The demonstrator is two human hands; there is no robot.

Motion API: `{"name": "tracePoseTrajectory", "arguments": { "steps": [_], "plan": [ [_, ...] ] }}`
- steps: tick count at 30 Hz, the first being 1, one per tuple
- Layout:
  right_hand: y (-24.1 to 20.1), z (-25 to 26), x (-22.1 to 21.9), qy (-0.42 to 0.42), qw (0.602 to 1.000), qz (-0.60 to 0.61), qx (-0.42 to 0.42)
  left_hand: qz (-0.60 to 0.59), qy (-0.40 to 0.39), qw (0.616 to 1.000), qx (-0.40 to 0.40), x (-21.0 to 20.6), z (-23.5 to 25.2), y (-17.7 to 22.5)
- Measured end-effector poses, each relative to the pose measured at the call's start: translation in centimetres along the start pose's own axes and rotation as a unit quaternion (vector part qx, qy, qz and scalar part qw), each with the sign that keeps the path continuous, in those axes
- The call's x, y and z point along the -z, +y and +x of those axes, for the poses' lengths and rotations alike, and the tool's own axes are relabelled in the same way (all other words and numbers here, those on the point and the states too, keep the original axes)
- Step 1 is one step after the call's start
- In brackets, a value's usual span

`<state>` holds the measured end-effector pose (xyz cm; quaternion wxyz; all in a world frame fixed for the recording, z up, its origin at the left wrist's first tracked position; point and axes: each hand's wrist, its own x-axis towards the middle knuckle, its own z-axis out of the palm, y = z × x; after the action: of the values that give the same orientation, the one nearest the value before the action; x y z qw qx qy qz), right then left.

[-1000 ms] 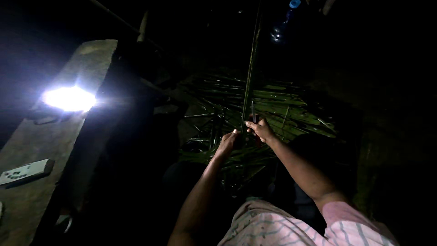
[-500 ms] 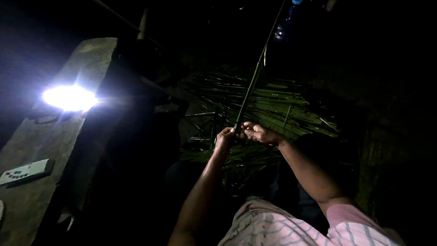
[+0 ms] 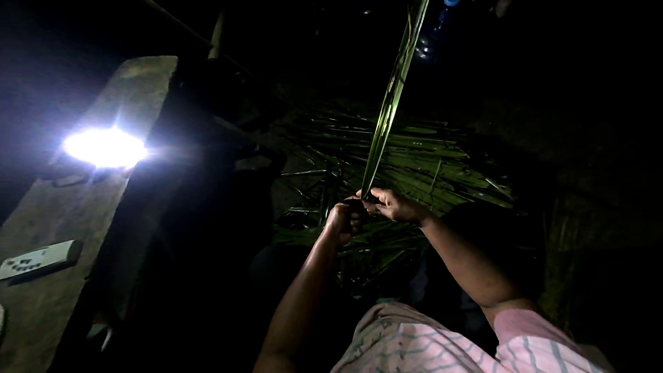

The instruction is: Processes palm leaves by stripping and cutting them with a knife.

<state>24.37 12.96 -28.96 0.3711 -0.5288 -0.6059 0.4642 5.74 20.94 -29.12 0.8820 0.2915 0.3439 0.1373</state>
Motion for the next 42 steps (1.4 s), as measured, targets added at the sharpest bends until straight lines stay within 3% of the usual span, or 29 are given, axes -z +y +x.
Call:
{"name": "tracePoseTrajectory", "arguments": {
  "steps": [4, 11, 16, 19, 21, 26, 34, 42],
  "plan": [
    [0.3, 0.4, -1.0, 0.066, 0.998, -0.001, 0.006, 0.065, 0.037, 0.991, -0.113, -0.6, 0.2, -0.6],
    [0.2, 0.6, -1.6, 0.109, 0.994, 0.008, 0.017, 0.130, 0.079, 0.973, -0.172, -1.0, 0.1, -1.1],
    [-0.3, 0.8, -1.9, 0.148, 0.989, 0.012, -0.023, 0.320, 0.150, 0.889, -0.291, -0.7, 0.8, -1.8],
    [-0.8, 0.9, -2.5, 0.187, 0.977, 0.078, -0.070, 0.410, 0.177, 0.838, -0.313, -0.4, 1.4, -2.4],
    [-1.1, 0.7, -2.3, 0.169, 0.966, 0.157, -0.114, 0.436, 0.186, 0.818, -0.326, -0.3, 1.5, -2.7],
    [-1.9, -0.4, -1.2, 0.066, 0.968, 0.185, -0.157, 0.306, 0.151, 0.870, -0.356, -0.6, 0.9, -2.9],
    [-1.0, 0.2, -2.0, 0.140, 0.971, 0.181, -0.070, 0.193, 0.118, 0.925, -0.304, -1.3, 1.0, -2.1],
    [-1.0, 0.6, -1.9, 0.179, 0.950, 0.230, -0.109, 0.292, 0.125, 0.889, -0.330, -0.8, 1.0, -2.5]
  ]
}}
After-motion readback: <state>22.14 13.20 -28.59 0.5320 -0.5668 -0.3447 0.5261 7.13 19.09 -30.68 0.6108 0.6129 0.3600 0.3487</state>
